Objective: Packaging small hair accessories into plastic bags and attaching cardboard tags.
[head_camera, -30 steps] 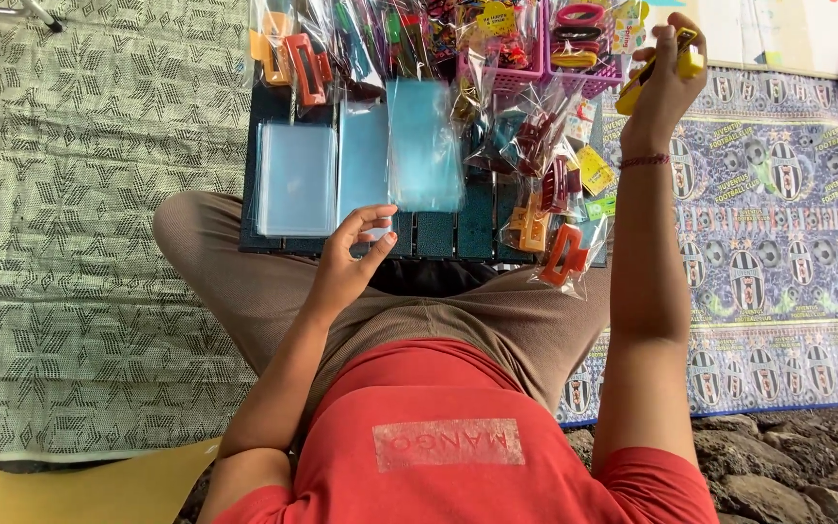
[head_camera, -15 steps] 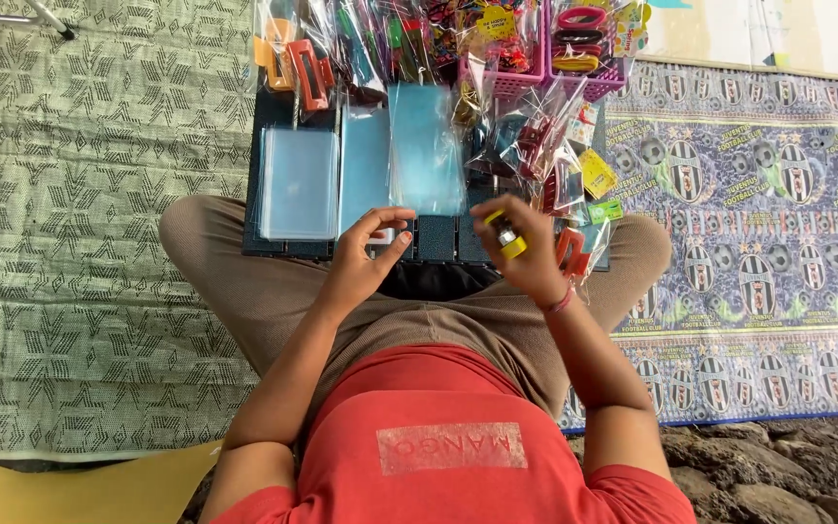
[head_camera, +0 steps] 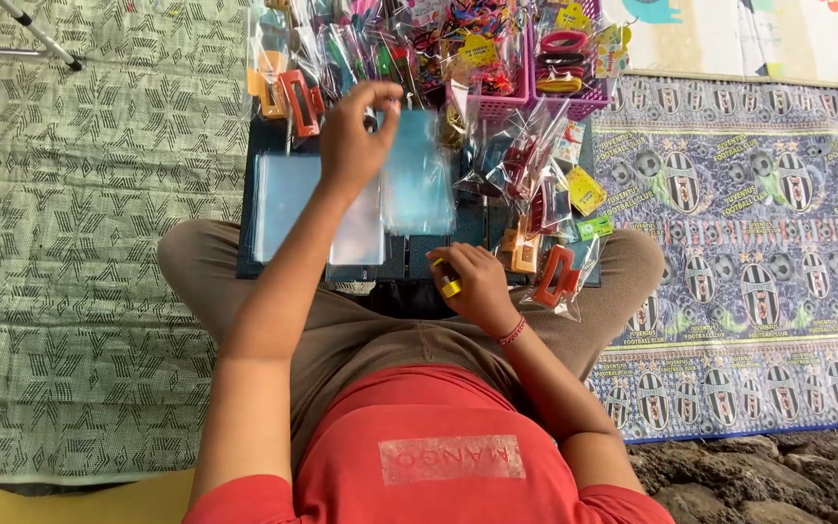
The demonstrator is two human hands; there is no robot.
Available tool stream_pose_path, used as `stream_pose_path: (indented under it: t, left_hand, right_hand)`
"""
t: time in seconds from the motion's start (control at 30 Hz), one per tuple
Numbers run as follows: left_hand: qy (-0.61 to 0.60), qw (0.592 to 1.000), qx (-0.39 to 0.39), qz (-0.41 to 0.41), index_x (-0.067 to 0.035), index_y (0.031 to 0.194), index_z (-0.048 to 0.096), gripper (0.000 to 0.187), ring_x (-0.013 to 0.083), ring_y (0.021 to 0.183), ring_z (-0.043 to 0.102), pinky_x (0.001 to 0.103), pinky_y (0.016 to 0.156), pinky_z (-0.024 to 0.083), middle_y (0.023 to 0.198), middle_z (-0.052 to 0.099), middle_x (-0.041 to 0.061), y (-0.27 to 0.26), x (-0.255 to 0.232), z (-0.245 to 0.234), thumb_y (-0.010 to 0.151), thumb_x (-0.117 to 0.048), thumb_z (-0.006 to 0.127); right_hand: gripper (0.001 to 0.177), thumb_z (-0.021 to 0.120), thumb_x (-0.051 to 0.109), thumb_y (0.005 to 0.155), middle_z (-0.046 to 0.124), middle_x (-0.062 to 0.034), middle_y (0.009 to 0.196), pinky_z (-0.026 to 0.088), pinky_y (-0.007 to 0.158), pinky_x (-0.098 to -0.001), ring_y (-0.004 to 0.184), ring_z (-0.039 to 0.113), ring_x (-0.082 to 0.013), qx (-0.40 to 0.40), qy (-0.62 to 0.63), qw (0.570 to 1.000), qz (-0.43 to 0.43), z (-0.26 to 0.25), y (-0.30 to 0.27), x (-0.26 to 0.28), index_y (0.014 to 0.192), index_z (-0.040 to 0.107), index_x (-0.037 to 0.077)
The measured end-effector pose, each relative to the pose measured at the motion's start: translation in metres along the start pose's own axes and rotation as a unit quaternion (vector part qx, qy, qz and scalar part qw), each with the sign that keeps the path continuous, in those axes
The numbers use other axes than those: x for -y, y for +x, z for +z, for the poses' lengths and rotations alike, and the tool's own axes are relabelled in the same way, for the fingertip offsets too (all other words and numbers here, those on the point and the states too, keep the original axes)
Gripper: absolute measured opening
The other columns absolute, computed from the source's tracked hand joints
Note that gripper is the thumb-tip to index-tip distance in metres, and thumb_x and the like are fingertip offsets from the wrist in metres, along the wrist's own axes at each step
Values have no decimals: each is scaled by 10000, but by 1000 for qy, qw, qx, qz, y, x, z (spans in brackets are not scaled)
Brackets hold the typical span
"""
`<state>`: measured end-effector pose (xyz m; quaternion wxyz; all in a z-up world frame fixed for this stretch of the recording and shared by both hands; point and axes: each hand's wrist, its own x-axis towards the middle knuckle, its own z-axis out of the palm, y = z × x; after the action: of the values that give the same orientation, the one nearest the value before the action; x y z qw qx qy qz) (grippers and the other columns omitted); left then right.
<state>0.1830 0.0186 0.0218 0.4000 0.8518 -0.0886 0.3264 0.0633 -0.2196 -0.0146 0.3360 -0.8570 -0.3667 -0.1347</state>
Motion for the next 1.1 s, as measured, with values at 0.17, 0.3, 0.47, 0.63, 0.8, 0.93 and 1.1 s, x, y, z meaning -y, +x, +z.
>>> stream_pose_path:
  t: [0.17,0.3,0.47,0.63,0.8,0.93,1.1]
  left_hand:
    - [78,996,-31,21,-129,1041,719,230,114,773,690,266,652,561,915,737,-7,56,60,15,849,-4,701]
    - [246,966,-65,38,-180,1001,720,261,131,745,678,324,744,482,846,738,-36,96,130,37,801,-13,728]
    - [281,959,-3,-43,-115,1130,755,283,313,975,658,512,921,414,1029,763,66,119,191,49,852,-88,707]
    - [309,941,72,-115,-181,1150,776,261,299,860,675,513,942,380,931,783,59,131,222,61,899,-180,706]
    - [301,942,103,-111,-155,969,789,122,254,745,681,510,997,346,802,762,-1,135,225,65,866,-221,792]
    - [323,933,103,-123,-203,902,812,120,283,771,649,499,966,354,831,762,23,141,232,65,792,-154,809]
    - [202,948,197,-146,-201,1403,621,559,404,1352,389,717,1099,221,1500,492,72,152,190,45,857,-287,708]
  right_hand:
    - [213,774,68,841,729,-8,923,516,693,-270,729,665,-136,-8,-50,999,-17,16,-3,-10,1039,703,102]
    - [262,777,55,807,709,9,911,509,694,-275,753,673,-143,-9,-106,994,-27,20,-3,-15,1050,707,122]
    - [213,772,94,821,714,6,917,491,690,-278,744,653,-133,-16,-132,990,-49,26,-3,-18,1023,708,125]
    - [220,762,97,827,719,12,959,519,759,-297,792,673,-141,-17,-136,989,-49,26,-2,-19,1035,700,134]
    - [225,756,104,824,704,-5,944,515,750,-304,769,656,-157,-22,-128,990,-48,25,-2,-17,1039,693,115]
    - [226,760,107,821,722,-5,963,524,768,-306,787,674,-160,-26,-125,991,-46,25,-2,-17,1037,697,121]
    - [252,773,110,812,715,-6,962,519,761,-301,769,660,-157,-23,-129,990,-44,28,-4,-19,1052,697,121]
